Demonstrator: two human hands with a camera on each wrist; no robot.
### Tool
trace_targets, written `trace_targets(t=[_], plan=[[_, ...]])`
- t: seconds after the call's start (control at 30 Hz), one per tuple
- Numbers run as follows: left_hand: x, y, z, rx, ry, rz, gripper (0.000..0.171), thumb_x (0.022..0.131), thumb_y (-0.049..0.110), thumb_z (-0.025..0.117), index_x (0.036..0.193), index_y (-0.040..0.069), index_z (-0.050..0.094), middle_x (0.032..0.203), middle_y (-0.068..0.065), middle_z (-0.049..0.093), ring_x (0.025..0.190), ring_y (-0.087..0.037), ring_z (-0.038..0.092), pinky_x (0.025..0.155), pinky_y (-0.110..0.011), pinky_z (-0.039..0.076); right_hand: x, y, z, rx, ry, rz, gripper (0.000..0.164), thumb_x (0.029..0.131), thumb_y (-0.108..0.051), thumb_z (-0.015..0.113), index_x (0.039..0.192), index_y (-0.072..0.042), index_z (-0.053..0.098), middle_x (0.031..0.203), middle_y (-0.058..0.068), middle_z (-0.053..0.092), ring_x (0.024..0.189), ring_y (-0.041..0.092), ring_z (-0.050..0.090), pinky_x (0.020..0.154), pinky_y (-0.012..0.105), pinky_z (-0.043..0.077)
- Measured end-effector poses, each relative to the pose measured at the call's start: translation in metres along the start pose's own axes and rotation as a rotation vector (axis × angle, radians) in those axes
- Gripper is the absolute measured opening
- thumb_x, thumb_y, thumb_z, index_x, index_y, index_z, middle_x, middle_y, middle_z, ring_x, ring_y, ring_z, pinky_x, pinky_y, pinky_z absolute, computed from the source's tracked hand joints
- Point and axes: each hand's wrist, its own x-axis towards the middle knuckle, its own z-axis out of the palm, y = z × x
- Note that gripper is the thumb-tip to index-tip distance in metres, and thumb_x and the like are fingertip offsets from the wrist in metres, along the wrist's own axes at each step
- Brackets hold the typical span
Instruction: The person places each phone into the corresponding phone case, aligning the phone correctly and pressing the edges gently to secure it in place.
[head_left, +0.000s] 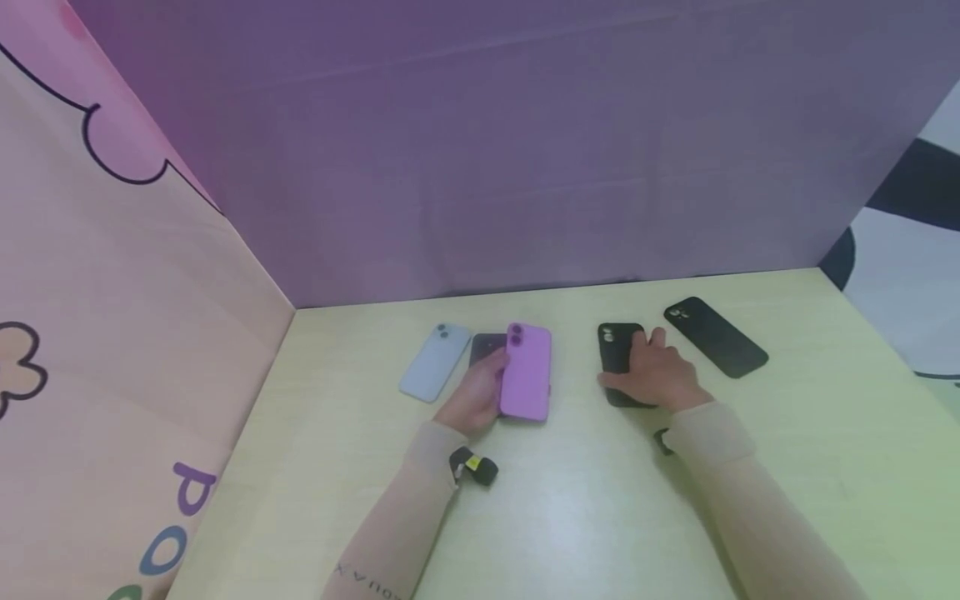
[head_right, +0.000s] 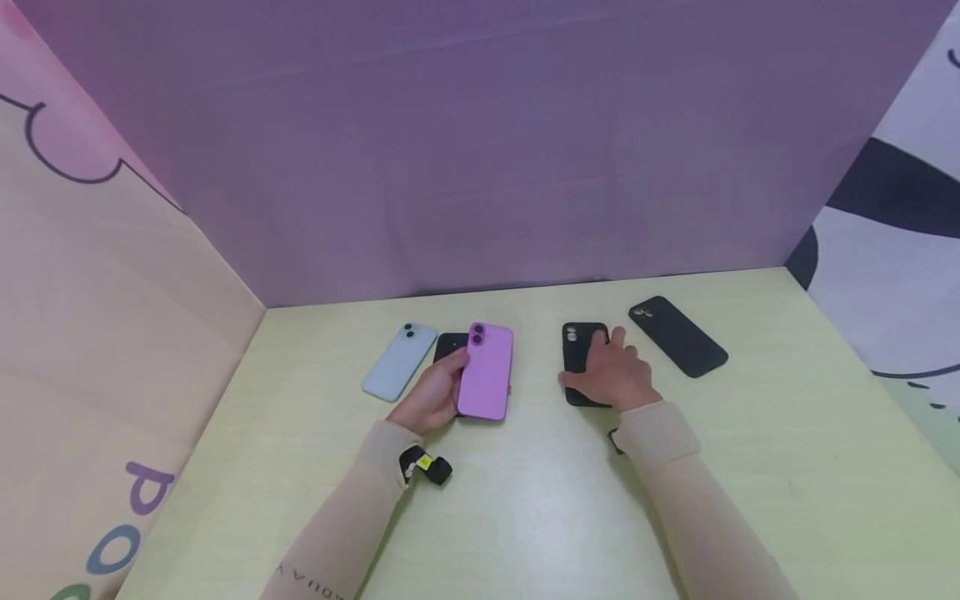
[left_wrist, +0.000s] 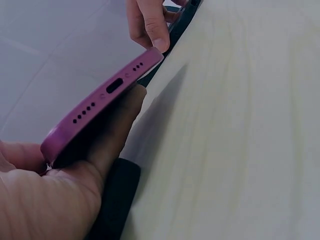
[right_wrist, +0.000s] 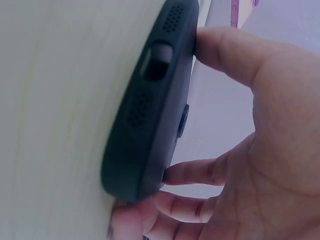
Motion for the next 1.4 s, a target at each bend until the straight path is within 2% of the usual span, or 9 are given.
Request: trace_targets(t=[0.23,0.47,0.67,0.9,1.07,1.4], plan=[[-0.0004,0.0011,0.0009,0.012,-0.025,-0.002,0.055,0.112,0.028,0.03,0.163,0.009,0.02,0.163,-0.011,0.037,0.152,-0.03,0.036,0.126,-0.046,0.032,0.0003,0.0012,0.0028,-0.006,0.0,0.003,0.105,0.091,-0.064,0.061,0.148,0.017,0.024,0.136,0.042,0.033,0.109,0.056,0.056,0.08,0.063,0.056],[-0.0014,0.0024,0.0011,0.013,-0.034,-0.001,0.054,0.112,0.032,0.03,0.161,0.01,0.026,0.157,-0.011,0.045,0.145,-0.029,0.044,0.122,-0.046,0.039,-0.0008,-0.0038,0.0022,-0.026,0.009,-0.014,0.101,0.091,-0.058,0.062,0.148,0.017,0.025,0.139,0.044,0.032,0.114,0.058,0.053,0.083,0.064,0.056],[0.0003,0.0019,0.0001,-0.006,-0.043,-0.003,0.052,0.111,0.037,0.034,0.158,0.014,0.033,0.154,-0.009,0.048,0.141,-0.028,0.049,0.12,-0.046,0.041,0.0003,-0.0026,0.0037,-0.019,0.033,-0.032,0.097,0.087,-0.054,0.065,0.146,0.015,0.029,0.132,0.041,0.038,0.108,0.055,0.056,0.078,0.062,0.056],[0.0015,0.0018,-0.0007,-0.02,-0.064,-0.003,0.052,0.11,0.044,0.036,0.156,0.019,0.038,0.152,-0.008,0.051,0.138,-0.028,0.052,0.118,-0.047,0.043,0.0035,0.0005,0.0043,0.021,0.024,-0.041,0.097,0.086,-0.053,0.063,0.145,0.014,0.029,0.126,0.039,0.041,0.096,0.047,0.061,0.074,0.058,0.057],[0.0018,0.0018,-0.0012,-0.019,-0.073,-0.005,0.052,0.11,0.046,0.035,0.156,0.02,0.038,0.151,-0.009,0.052,0.136,-0.029,0.054,0.116,-0.048,0.045,0.003,-0.0001,0.0018,0.059,0.008,-0.043,0.099,0.089,-0.053,0.06,0.15,0.015,0.023,0.131,0.043,0.038,0.098,0.049,0.062,0.079,0.061,0.057],[0.0013,0.0015,0.0007,-0.034,-0.08,-0.004,0.051,0.111,0.044,0.034,0.157,0.021,0.036,0.152,-0.009,0.051,0.138,-0.03,0.053,0.116,-0.049,0.045,0.0026,-0.0018,0.0012,0.122,0.019,-0.025,0.098,0.089,-0.054,0.058,0.151,0.013,0.023,0.129,0.039,0.039,0.097,0.047,0.061,0.081,0.061,0.057]])
